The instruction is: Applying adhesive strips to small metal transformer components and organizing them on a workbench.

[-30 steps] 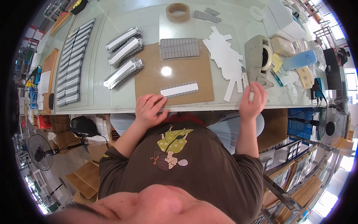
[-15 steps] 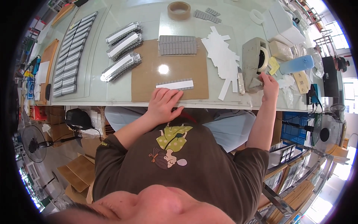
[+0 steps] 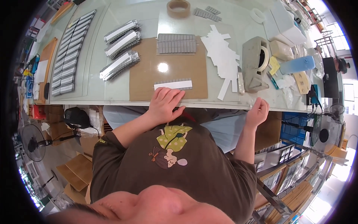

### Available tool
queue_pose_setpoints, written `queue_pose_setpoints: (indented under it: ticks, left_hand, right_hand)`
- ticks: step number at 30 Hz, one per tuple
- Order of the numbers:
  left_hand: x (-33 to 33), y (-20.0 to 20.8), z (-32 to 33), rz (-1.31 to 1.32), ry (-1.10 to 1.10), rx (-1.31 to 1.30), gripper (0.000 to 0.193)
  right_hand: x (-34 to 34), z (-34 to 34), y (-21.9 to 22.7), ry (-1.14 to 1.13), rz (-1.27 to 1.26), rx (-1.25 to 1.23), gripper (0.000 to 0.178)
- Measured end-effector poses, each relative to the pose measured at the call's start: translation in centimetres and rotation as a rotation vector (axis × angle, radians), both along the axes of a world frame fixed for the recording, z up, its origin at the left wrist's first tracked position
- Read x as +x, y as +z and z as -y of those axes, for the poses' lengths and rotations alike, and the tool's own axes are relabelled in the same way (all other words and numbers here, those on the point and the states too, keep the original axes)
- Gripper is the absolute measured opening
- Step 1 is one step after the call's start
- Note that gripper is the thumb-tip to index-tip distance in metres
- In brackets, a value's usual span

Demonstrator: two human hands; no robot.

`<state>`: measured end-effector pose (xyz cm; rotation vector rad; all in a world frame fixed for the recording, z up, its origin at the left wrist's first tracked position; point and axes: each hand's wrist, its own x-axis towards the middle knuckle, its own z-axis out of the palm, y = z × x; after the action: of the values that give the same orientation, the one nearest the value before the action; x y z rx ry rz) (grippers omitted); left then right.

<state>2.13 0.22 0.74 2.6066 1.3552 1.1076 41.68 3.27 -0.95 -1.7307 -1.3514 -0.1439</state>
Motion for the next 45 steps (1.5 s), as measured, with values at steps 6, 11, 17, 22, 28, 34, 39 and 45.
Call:
queue_pose_setpoints:
  ticks: [6, 11, 17, 22, 28, 34, 39, 45]
  left_hand:
    - [1.3, 0.0, -0.1, -0.035, -0.004, -0.030, 0.057]
    - [1.3, -0.8, -0.3, -0.073, -0.051, 0.010, 0.065]
    - [1.4, -0.4, -0.4, -0.156, 0.019, -0.028, 0.070]
    - [1.4, -0.6, -0.3, -0.166, -0.002, -0.028, 0.069]
    - [1.5, -0.8, -0.2, -0.158, -0.010, -0.050, 0.069]
    - [1.5, -0.8, -0.3, -0.167, -0.001, -0.036, 0.068]
    - [1.1, 0.0, -0.1, -0.012, -0.046, -0.097, 0.066]
    - [-2.0, 2.5, 0.2, 0.329, -0.248, -0.469, 0.059]
  right_hand:
    - [-1.7, 0.6, -1.7, -0.036, 0.028, -0.070, 0.009]
    - [-6.5, 2.8, 1.8, 0.421, -0.027, 0.115, 0.008]
    - [-15.4, 0.2, 3.0, 0.983, 0.231, -0.064, 0.012]
    - [-16.6, -0.5, 2.4, 0.997, 0.308, -0.061, 0.012]
    - [-16.5, -0.3, 2.4, 1.006, 0.307, -0.130, 0.011]
    - [-16.6, -0.5, 2.3, 1.004, 0.307, -0.126, 0.012]
    - [-16.5, -0.1, 2.3, 0.969, 0.271, -0.025, 0.014]
    - [-17.6, 1.4, 4.9, 1.277, 0.242, -0.093, 0.017]
